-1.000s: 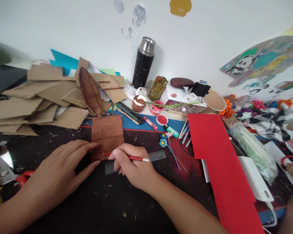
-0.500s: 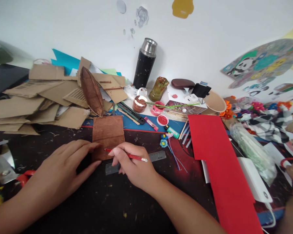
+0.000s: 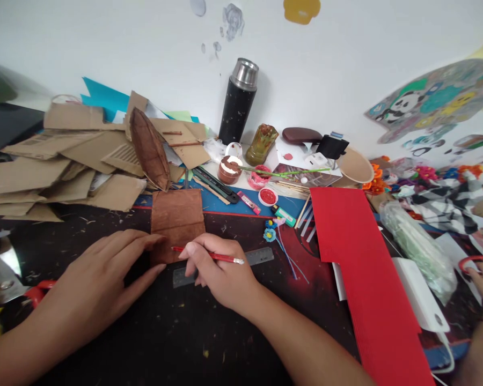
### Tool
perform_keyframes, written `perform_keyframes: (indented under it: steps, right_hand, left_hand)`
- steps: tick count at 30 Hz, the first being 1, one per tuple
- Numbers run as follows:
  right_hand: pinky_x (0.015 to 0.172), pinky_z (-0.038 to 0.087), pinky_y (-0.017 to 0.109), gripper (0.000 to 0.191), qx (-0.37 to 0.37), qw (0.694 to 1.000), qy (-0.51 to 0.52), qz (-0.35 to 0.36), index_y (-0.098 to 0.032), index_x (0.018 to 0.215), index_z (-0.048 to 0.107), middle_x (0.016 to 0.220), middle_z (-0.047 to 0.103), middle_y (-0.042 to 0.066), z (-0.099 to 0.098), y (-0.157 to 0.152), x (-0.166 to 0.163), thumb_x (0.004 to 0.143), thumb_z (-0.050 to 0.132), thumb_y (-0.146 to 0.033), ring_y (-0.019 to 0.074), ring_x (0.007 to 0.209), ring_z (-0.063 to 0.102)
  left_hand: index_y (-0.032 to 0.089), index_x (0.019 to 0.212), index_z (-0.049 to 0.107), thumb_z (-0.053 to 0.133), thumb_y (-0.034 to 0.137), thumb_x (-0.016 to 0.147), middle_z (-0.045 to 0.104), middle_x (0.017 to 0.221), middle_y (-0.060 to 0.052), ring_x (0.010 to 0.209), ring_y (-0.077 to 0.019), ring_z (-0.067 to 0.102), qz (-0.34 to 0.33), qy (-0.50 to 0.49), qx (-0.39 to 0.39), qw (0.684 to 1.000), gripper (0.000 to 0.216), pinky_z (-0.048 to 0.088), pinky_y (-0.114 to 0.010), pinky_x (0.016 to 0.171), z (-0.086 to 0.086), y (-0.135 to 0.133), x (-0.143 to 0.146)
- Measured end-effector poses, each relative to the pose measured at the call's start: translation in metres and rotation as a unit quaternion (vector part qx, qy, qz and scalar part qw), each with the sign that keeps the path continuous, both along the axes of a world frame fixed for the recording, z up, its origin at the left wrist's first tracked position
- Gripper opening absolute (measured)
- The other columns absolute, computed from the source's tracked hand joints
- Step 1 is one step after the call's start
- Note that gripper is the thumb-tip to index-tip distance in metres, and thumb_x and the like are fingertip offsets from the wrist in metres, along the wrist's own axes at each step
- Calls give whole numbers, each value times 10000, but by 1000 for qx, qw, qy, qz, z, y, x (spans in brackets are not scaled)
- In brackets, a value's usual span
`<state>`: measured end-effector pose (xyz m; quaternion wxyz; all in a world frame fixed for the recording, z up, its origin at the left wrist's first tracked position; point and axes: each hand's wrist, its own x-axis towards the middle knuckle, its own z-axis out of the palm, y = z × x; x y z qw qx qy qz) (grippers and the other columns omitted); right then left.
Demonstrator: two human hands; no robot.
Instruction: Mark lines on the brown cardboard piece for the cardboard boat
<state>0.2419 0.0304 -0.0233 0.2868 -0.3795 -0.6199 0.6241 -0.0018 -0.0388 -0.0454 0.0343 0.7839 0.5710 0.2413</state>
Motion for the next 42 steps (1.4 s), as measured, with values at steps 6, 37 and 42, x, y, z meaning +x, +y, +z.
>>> perform_keyframes:
  steps: [6,37,42]
  right_hand:
    - [517,504,223,446,-3,1000,0,6,-203,994,784,734,750,-6,1,1,1,1170,632,-583,92,504,594]
    - [471,413,230,609,3,993,31,-116,-212,835,733,524,604,-45,6,9,17,1103,679,-757,109,436,516]
    - [479,393,236,643,-4,996,16,-92,-215,830,715,514,591,-51,3,7,13,1100,644,-794,105,431,486]
  left_hand:
    - [198,1338,753,539,455,1153,828,1207,-156,1063,-362,805,7,-20,1,1000,382,660,-510,926,-2,0,1]
    - [174,1325,750,507,477,1184,831,1199,-172,1042,-362,818,-2,3,17,1000,413,668,-507,910,-2,-1,-1]
    - [173,1327,744,488,485,1191,832,1201,-163,1049,-354,816,1,11,28,1000,425,662,-498,919,-4,1,-2]
